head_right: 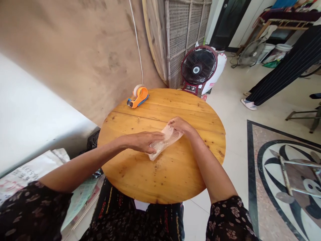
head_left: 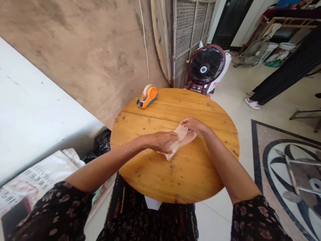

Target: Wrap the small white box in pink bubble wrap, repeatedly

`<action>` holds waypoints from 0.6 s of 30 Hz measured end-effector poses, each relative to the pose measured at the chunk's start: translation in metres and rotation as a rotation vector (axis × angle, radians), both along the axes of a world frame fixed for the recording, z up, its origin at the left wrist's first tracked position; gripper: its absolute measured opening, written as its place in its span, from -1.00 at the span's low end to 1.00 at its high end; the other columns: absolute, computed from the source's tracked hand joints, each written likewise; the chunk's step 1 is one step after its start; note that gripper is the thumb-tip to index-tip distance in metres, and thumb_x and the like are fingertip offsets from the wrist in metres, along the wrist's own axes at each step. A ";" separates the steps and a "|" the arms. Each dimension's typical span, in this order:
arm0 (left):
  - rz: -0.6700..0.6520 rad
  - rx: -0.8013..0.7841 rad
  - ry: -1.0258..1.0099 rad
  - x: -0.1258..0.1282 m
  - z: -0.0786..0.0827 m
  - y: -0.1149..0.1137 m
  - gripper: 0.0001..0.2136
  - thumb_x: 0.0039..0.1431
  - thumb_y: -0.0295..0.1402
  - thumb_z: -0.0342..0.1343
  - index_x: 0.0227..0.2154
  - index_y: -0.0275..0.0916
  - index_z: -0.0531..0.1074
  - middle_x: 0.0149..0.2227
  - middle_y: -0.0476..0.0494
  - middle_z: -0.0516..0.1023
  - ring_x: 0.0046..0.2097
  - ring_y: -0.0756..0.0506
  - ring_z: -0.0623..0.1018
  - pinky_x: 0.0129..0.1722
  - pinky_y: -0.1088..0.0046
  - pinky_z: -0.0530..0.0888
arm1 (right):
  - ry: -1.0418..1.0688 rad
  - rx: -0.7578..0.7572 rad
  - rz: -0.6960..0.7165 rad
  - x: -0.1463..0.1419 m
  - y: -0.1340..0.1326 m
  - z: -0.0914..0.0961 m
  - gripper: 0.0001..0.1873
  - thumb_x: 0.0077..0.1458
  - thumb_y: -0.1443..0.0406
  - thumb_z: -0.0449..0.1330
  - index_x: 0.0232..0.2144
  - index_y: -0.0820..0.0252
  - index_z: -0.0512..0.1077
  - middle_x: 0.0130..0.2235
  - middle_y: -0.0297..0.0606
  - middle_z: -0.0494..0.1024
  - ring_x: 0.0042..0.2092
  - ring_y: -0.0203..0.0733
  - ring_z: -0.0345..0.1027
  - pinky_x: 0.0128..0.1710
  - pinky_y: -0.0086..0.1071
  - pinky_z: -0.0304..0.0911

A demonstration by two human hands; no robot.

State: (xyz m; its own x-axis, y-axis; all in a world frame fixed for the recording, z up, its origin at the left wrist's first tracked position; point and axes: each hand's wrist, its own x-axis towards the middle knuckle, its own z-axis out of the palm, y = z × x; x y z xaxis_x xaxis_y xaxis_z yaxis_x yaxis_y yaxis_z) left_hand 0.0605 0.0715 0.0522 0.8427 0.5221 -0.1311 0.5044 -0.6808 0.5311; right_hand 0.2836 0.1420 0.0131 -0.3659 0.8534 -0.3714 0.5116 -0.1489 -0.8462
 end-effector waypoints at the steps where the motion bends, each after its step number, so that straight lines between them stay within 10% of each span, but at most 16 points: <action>1: -0.016 -0.013 0.007 0.002 0.001 0.004 -0.50 -0.05 -0.33 0.22 0.03 -0.14 0.38 0.14 -0.15 0.42 0.12 -0.18 0.45 0.07 0.40 0.37 | -0.001 0.000 0.007 0.001 0.001 0.000 -0.86 -0.26 0.30 0.13 -0.55 0.20 0.43 -0.66 -0.43 0.38 -0.62 -0.36 0.18 -0.64 -0.49 0.06; 11: -0.063 -0.161 0.081 0.014 -0.004 0.023 -0.51 -0.19 -0.27 0.21 -0.08 -0.15 0.45 0.07 -0.12 0.47 0.02 -0.19 0.50 -0.04 0.41 0.41 | -0.076 0.092 0.029 -0.002 -0.001 0.009 -0.84 -0.20 0.30 0.21 -0.46 0.24 0.48 -0.53 -0.36 0.47 -0.51 -0.34 0.27 -0.53 -0.49 0.17; 18: -0.050 -0.209 0.143 0.012 -0.014 0.030 -0.29 -0.18 -0.16 0.24 0.12 -0.22 0.32 0.29 -0.24 0.20 0.27 -0.28 0.27 0.21 0.23 0.24 | 0.064 0.540 -0.414 0.053 -0.072 0.041 -0.70 -0.03 0.15 0.23 -0.24 0.16 0.47 -0.27 -0.23 0.54 -0.31 -0.22 0.39 -0.23 -0.29 0.33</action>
